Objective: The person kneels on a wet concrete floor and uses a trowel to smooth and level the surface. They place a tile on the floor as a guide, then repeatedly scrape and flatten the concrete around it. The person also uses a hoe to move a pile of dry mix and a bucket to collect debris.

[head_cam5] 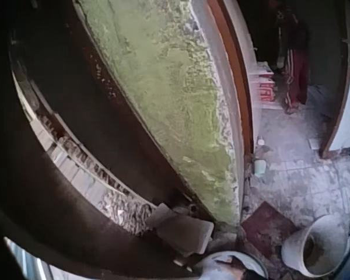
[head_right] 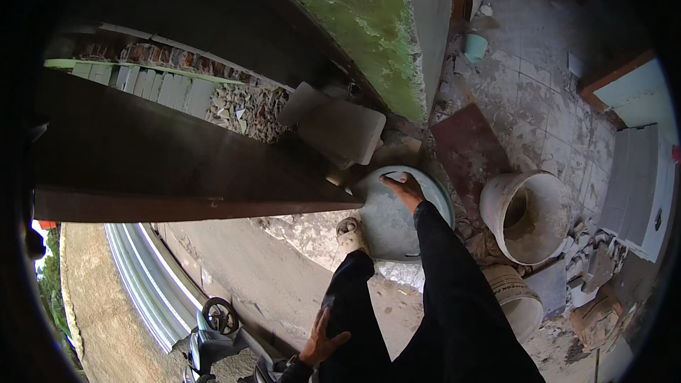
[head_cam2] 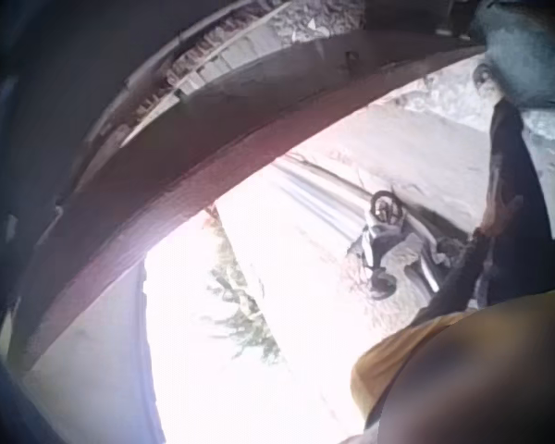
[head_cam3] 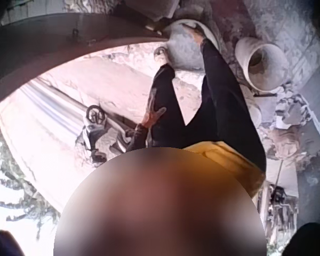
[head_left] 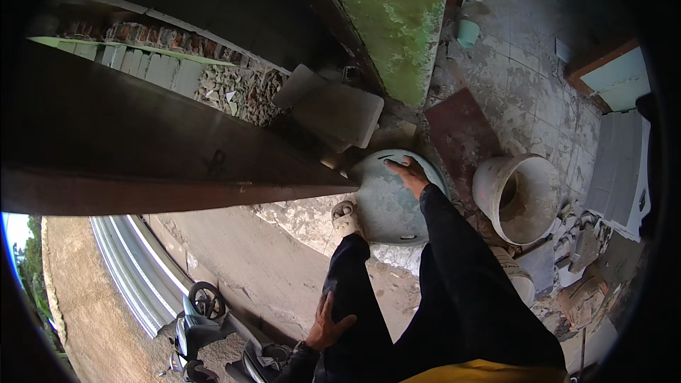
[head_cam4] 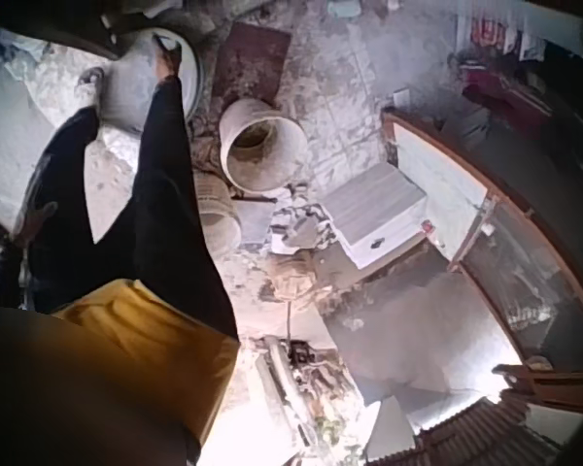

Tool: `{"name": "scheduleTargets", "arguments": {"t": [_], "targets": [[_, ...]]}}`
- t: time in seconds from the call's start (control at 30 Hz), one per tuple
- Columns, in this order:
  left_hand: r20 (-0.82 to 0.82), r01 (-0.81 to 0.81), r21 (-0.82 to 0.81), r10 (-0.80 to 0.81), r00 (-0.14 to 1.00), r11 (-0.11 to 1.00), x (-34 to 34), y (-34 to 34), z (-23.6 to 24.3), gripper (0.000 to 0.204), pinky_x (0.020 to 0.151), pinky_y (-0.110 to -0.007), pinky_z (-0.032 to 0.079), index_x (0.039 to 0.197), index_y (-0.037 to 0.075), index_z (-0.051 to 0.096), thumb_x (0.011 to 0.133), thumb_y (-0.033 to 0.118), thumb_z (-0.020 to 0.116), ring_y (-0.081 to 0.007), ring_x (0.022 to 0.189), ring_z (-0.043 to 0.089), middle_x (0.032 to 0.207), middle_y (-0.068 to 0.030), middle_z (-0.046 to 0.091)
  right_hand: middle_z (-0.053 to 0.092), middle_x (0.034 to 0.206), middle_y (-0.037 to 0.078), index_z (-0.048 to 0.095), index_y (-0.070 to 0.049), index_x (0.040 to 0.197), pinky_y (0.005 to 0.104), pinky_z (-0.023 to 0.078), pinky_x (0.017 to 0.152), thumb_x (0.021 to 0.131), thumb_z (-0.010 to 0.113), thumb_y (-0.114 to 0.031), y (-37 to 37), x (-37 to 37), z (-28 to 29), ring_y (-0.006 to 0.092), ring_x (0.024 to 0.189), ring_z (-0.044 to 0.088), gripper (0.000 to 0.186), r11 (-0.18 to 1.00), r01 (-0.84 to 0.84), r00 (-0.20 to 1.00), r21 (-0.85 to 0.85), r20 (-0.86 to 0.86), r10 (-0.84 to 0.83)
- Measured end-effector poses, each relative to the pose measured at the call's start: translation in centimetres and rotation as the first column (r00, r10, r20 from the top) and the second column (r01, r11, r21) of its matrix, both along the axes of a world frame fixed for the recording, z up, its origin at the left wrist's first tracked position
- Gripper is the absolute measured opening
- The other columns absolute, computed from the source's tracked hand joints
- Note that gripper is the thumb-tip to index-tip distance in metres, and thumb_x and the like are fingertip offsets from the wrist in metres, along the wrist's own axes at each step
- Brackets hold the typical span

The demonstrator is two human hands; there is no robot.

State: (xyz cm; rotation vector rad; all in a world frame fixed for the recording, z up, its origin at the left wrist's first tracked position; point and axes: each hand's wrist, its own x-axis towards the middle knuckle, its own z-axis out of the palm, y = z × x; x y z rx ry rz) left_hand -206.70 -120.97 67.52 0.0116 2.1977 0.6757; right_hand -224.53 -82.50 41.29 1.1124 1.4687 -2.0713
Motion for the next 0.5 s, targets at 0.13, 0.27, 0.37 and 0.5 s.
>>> {"name": "scheduleTargets", "arguments": {"t": [0.13,0.27,0.37,0.5], "targets": [[0.019,0.38,-0.399,-0.407,0.913,0.834,-4.7,1.0,-5.2,0.099,0.123,-0.061,0.029,0.158,0.012,0.044,0.078,0.052,0.087,-0.0525,0.152,0.024,0.166,-0.0295,0.028,0.051,0.149,0.018,0.042,0.002,0.153,0.0466,0.045,0.111,0.081,0.088,-0.049,-4.6,-8.9,-8.1,0.032,0.138,0.05,0.099,0.983,0.17,0.98,-0.063,-0.097,-0.176],[-0.118,0.331,-0.276,-0.374,0.92,0.902,-10.1,-0.6,-4.1,0.078,0.118,-0.055,0.036,0.147,0.012,0.057,0.082,0.048,0.082,-0.0449,0.138,0.043,0.15,-0.0252,0.047,0.066,0.132,0.013,0.06,0.001,0.139,0.0403,0.055,0.095,0.085,0.088,-0.038,-7.8,-14.2,-13.4,0.0264,0.119,0.065,0.073,0.847,0.389,0.9,-0.363,-0.044,-0.433],[-0.159,0.37,-0.292,-0.426,0.89,0.882,-11.5,-1.4,-2.7,0.067,0.116,-0.05,0.042,0.142,0.007,0.06,0.089,0.044,0.076,-0.0387,0.131,0.053,0.139,-0.0228,0.058,0.065,0.136,0.011,0.055,0.001,0.143,0.0389,0.058,0.092,0.083,0.089,-0.04,-8.4,-14.8,-14.1,0.0242,0.118,0.067,0.08,0.774,0.404,0.881,-0.488,-0.021,-0.473],[0.037,0.315,-0.279,-0.317,0.948,0.907,-11.7,-2.3,-3.1,0.091,0.122,-0.057,0.031,0.15,0.015,0.055,0.075,0.054,0.087,-0.0472,0.148,0.033,0.16,-0.0276,0.036,0.067,0.13,0.017,0.058,0.008,0.135,0.04,0.055,0.095,0.079,0.09,-0.038,-9.0,-16.8,-8.0,0.0272,0.114,0.069,0.08,0.861,0.485,0.863,-0.151,-0.074,-0.5]]}}
